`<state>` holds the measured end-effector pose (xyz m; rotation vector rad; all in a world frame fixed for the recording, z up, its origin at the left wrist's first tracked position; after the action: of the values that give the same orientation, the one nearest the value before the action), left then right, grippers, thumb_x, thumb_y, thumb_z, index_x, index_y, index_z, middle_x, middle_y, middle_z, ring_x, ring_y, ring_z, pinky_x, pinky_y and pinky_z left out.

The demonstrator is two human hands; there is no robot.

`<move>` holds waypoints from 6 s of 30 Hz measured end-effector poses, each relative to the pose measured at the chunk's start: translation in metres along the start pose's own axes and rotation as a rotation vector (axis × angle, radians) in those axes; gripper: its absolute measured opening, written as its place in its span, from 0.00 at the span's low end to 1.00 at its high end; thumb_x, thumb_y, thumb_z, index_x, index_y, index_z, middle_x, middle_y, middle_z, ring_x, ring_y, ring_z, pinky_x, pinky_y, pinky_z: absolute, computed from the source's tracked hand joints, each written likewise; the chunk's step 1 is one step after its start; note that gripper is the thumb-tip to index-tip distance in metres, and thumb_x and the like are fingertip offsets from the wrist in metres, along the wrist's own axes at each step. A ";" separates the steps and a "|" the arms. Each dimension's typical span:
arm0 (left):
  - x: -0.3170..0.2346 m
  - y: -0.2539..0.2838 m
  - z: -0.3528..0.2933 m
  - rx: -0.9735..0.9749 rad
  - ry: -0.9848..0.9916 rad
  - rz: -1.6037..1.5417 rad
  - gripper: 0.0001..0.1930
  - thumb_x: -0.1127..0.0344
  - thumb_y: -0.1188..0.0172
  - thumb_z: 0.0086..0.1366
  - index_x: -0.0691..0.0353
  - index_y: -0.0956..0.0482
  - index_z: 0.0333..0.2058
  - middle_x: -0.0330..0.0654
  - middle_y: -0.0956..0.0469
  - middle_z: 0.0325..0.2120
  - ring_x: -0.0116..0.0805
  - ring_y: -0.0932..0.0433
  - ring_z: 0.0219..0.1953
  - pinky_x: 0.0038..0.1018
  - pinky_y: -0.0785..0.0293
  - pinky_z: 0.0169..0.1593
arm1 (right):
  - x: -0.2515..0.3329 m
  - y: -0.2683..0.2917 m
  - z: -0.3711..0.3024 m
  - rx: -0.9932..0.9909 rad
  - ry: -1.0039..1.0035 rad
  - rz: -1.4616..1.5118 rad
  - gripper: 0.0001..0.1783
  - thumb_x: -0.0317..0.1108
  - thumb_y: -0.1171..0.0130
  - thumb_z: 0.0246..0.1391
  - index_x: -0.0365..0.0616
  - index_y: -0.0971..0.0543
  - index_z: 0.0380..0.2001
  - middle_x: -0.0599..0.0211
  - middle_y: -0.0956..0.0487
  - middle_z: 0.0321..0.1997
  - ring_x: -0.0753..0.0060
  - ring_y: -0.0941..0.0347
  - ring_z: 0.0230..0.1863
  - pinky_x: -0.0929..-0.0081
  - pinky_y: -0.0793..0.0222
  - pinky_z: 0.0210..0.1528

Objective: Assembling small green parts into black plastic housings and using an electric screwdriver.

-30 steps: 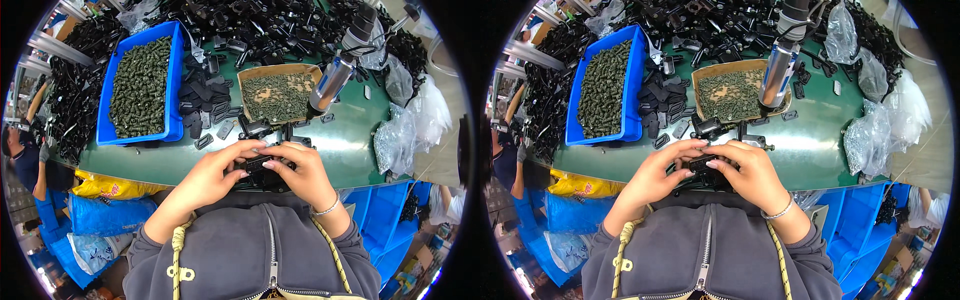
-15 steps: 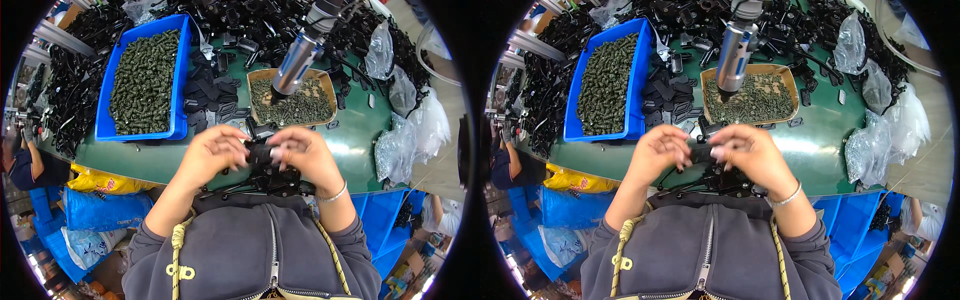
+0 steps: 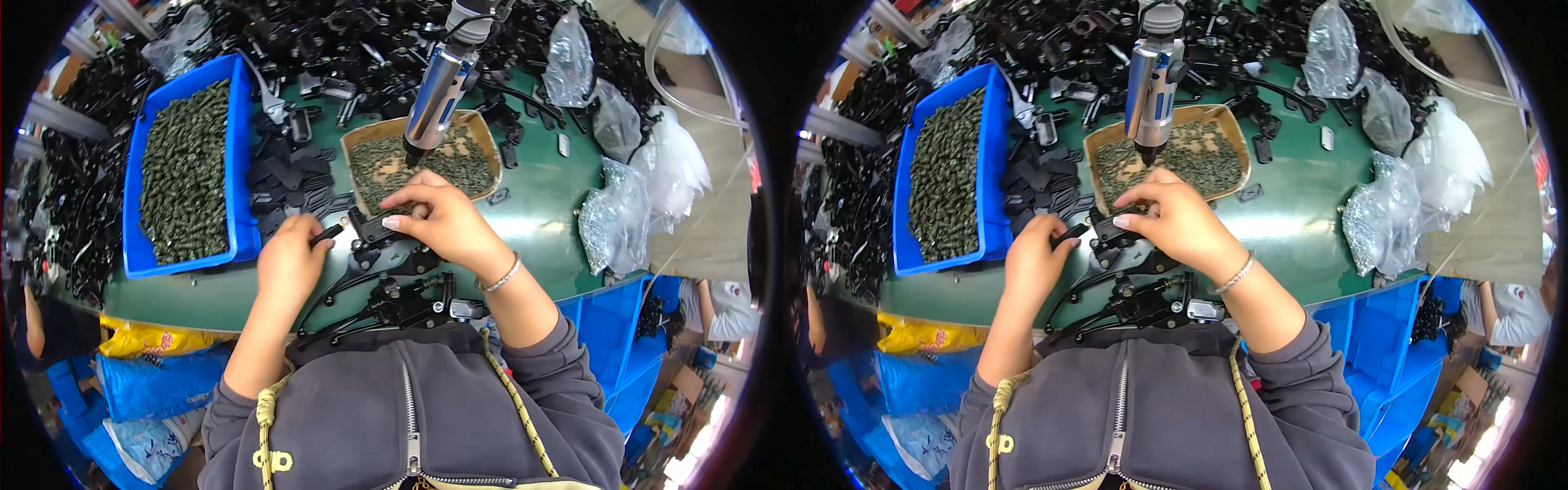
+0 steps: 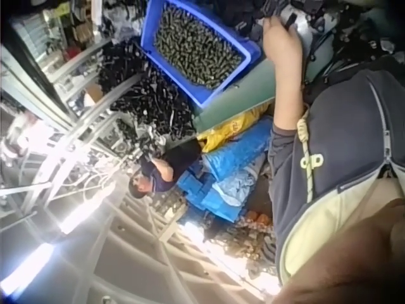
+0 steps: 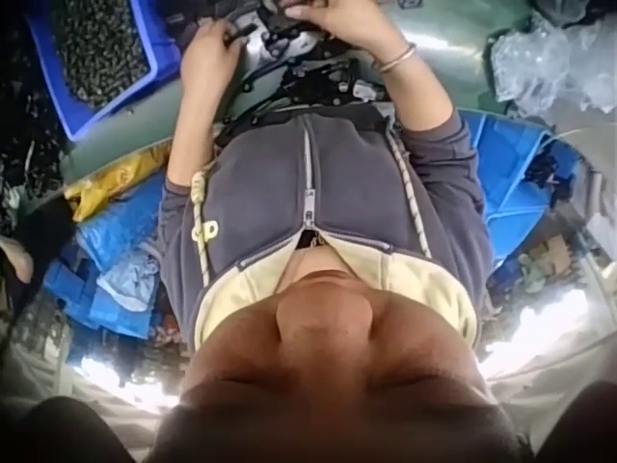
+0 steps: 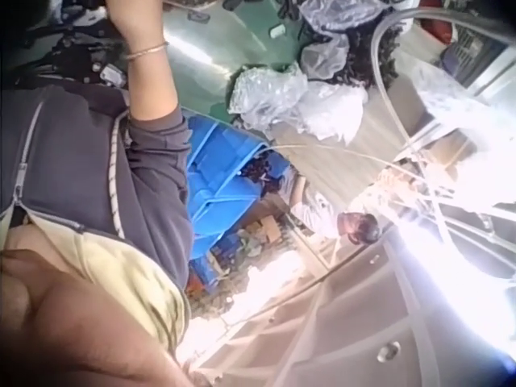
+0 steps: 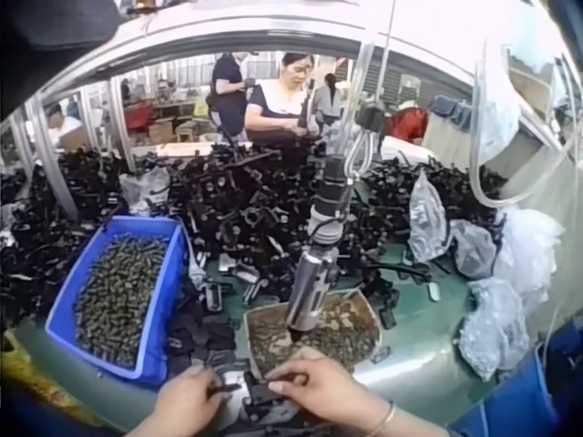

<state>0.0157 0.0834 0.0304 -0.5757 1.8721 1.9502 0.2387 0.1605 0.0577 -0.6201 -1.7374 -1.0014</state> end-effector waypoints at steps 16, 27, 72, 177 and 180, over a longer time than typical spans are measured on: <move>0.009 0.009 -0.023 0.001 0.313 -0.975 0.12 0.77 0.37 0.63 0.68 0.22 0.45 0.39 0.20 0.29 0.26 0.21 0.30 0.20 0.24 0.32 | -0.102 0.115 -0.005 -0.808 -0.027 -1.059 0.13 0.35 0.34 0.51 0.40 0.21 0.38 0.58 0.24 0.40 0.49 0.30 0.46 0.59 0.29 0.46; 0.011 0.015 -0.029 -0.030 0.266 -1.131 0.15 0.74 0.41 0.67 0.68 0.27 0.52 0.48 0.17 0.38 0.35 0.16 0.38 0.24 0.20 0.36 | -0.089 0.071 -0.201 -0.684 -0.123 -0.766 0.17 0.26 0.32 0.46 0.42 0.20 0.42 0.58 0.24 0.41 0.51 0.30 0.44 0.61 0.32 0.48; -0.080 -0.004 -0.047 -0.168 -0.323 -0.772 0.09 0.83 0.37 0.58 0.66 0.22 0.37 0.43 0.25 0.37 0.30 0.24 0.39 0.25 0.25 0.43 | 0.027 -0.031 -0.101 -0.051 0.095 0.354 0.19 0.28 0.49 0.66 0.39 0.25 0.59 0.68 0.28 0.39 0.81 0.29 0.31 0.84 0.31 0.30; -0.074 -0.009 -0.065 0.521 0.376 -1.447 0.09 0.73 0.38 0.66 0.66 0.24 0.43 0.43 0.19 0.34 0.32 0.16 0.34 0.26 0.17 0.40 | 0.025 -0.022 -0.152 -0.434 0.737 -0.331 0.18 0.16 0.34 0.42 0.43 0.17 0.40 0.55 0.18 0.46 0.54 0.20 0.41 0.67 0.23 0.44; -0.077 -0.011 -0.072 0.536 0.460 -1.713 0.09 0.72 0.38 0.67 0.65 0.25 0.44 0.43 0.19 0.37 0.31 0.17 0.38 0.27 0.17 0.41 | 0.018 -0.029 -0.147 -0.407 0.652 -0.289 0.18 0.17 0.34 0.45 0.43 0.17 0.41 0.57 0.18 0.48 0.54 0.20 0.43 0.67 0.23 0.45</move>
<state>0.0893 0.0129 0.0602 -1.6846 1.0599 0.1975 0.2828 0.0198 0.0881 -0.2380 -1.0639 -1.5749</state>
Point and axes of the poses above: each hand's wrist, its own z-axis towards the middle knuckle, its own y-axis out of the back of the hand, x = y × z, the point moved 3 cm from there along z, towards the middle knuckle
